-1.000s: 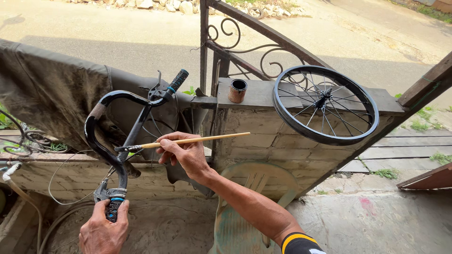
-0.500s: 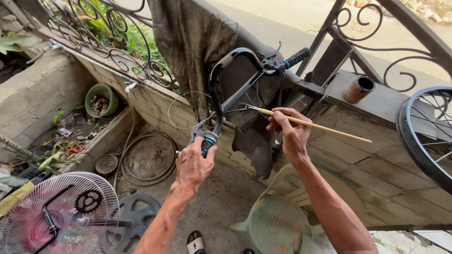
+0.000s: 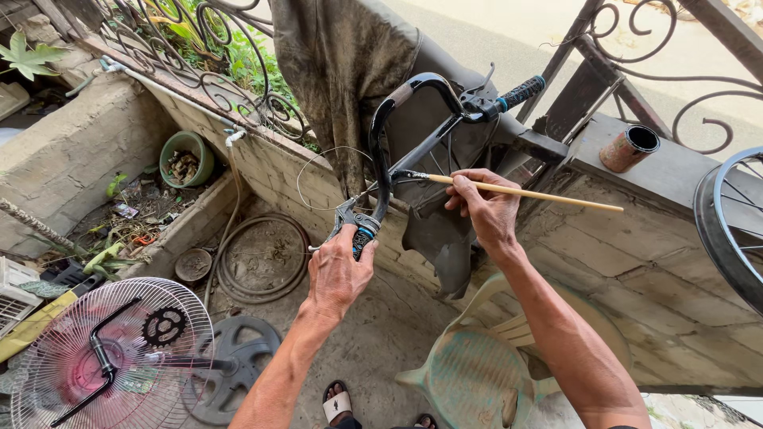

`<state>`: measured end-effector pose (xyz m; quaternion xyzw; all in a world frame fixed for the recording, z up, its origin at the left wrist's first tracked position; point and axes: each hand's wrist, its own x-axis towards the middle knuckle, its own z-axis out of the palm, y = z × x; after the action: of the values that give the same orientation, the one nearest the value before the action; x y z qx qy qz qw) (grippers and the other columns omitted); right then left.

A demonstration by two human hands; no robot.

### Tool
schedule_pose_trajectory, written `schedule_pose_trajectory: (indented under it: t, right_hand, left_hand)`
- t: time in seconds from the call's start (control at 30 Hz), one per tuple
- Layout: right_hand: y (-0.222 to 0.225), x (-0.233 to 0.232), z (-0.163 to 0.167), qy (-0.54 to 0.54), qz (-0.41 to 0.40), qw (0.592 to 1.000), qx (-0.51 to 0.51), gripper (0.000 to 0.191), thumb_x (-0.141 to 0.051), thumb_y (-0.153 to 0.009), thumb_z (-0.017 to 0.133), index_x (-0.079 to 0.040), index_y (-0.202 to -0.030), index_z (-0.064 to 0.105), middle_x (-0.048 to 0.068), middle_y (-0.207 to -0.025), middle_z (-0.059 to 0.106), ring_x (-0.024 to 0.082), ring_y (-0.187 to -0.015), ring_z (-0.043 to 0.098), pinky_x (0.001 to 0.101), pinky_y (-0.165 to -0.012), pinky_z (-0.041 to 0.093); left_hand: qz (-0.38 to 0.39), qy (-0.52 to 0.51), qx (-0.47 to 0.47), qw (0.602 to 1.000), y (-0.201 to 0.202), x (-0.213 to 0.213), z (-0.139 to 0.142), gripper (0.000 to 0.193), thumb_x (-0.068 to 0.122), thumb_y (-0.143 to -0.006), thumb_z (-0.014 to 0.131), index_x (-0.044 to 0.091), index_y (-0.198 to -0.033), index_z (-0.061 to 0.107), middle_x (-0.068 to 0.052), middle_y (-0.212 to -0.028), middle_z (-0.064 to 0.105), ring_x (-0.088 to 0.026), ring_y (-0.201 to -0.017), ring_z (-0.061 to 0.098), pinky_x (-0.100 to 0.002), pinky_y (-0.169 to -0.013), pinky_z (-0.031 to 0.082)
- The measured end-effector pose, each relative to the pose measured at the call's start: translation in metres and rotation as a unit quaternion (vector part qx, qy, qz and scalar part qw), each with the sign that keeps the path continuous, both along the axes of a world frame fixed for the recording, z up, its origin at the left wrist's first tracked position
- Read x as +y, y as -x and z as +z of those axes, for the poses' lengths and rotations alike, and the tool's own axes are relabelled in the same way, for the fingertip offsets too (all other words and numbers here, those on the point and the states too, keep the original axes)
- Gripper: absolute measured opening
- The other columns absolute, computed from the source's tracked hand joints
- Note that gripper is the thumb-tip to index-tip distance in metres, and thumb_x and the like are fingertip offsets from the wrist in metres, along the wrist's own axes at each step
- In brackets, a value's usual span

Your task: The person paints a bicycle handlebar and stem assembly with black paint using a long-handled brush, holding the grip area with the other hand and rotating the assembly to reach different sides. They dip the brush into a paint can on the ledge and continue coating the metal surfaces.

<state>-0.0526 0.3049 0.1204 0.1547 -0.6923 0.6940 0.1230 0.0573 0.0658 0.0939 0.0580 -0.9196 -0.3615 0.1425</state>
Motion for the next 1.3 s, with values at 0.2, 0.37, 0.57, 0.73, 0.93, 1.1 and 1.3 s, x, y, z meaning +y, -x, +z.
schedule_pose_trajectory:
  t: [0.2,0.37,0.57,0.73,0.93,1.1,1.3]
  right_hand:
    - [0.003,0.007,0.012,-0.037,-0.02,0.998,0.036,0.016,-0.008,-0.099,0.068,0.004,-0.106,0.075,0.012,-0.086,0.077,0.012,-0.068,0.074,0.0194,-0.052,0.052]
    - [-0.001,-0.004,0.012,-0.042,0.004,0.999,-0.016,0.016,-0.009,-0.097,0.069,0.004,-0.105,0.075,0.011,-0.082,0.076,0.012,-0.064,0.073,0.0191,-0.05,0.051]
    - [0.015,-0.003,0.029,-0.037,-0.025,0.999,-0.019,0.015,-0.009,-0.095,0.07,0.003,-0.101,0.075,0.011,-0.079,0.075,0.012,-0.062,0.072,0.0186,-0.048,0.051]
    - [0.027,-0.007,0.032,-0.045,0.002,0.996,-0.082,0.013,-0.007,-0.091,0.072,0.003,-0.097,0.075,0.011,-0.076,0.074,0.013,-0.057,0.071,0.0197,-0.043,0.05]
    - [0.041,0.007,0.044,-0.039,-0.033,0.996,-0.08,0.012,-0.008,-0.091,0.072,0.003,-0.095,0.073,0.011,-0.076,0.074,0.014,-0.056,0.072,0.0196,-0.042,0.05]
    - [0.039,0.006,0.048,-0.028,-0.009,0.995,-0.095,0.013,-0.009,-0.09,0.073,0.003,-0.095,0.073,0.012,-0.075,0.074,0.014,-0.056,0.071,0.0202,-0.042,0.049]
    - [0.03,-0.001,0.053,-0.072,-0.051,0.995,-0.053,0.014,-0.007,-0.091,0.071,0.004,-0.098,0.074,0.014,-0.078,0.075,0.015,-0.059,0.073,0.0225,-0.045,0.052]
  left_hand:
    - [-0.002,-0.002,0.003,1.0,0.0,0.0,-0.001,0.03,0.029,-0.09,0.074,0.004,-0.101,0.061,-0.017,-0.092,0.075,-0.038,-0.081,0.074,-0.048,-0.069,0.058]
    - [-0.008,0.018,0.012,1.0,0.0,-0.001,-0.008,0.03,0.03,-0.091,0.073,0.004,-0.098,0.058,-0.016,-0.089,0.074,-0.038,-0.078,0.073,-0.049,-0.065,0.057]
    - [-0.011,0.051,0.036,0.998,0.002,0.0,-0.013,0.031,0.03,-0.091,0.073,0.005,-0.1,0.057,-0.015,-0.089,0.073,-0.039,-0.073,0.073,-0.049,-0.059,0.057]
    - [-0.006,0.092,0.045,0.995,-0.001,0.0,-0.018,0.032,0.03,-0.092,0.072,0.004,-0.103,0.056,-0.016,-0.088,0.071,-0.039,-0.07,0.073,-0.049,-0.055,0.057]
    - [-0.016,0.105,0.03,0.994,-0.003,-0.004,-0.021,0.031,0.032,-0.095,0.07,0.005,-0.102,0.055,-0.014,-0.084,0.07,-0.034,-0.064,0.073,-0.044,-0.051,0.057]
    - [-0.014,0.105,0.036,0.994,-0.005,-0.007,-0.021,0.031,0.031,-0.095,0.07,0.005,-0.101,0.055,-0.013,-0.083,0.069,-0.033,-0.064,0.072,-0.043,-0.051,0.057]
    - [-0.008,0.083,0.035,0.996,-0.006,-0.007,-0.015,0.031,0.03,-0.092,0.072,0.006,-0.101,0.056,-0.014,-0.086,0.07,-0.039,-0.07,0.072,-0.048,-0.057,0.057]
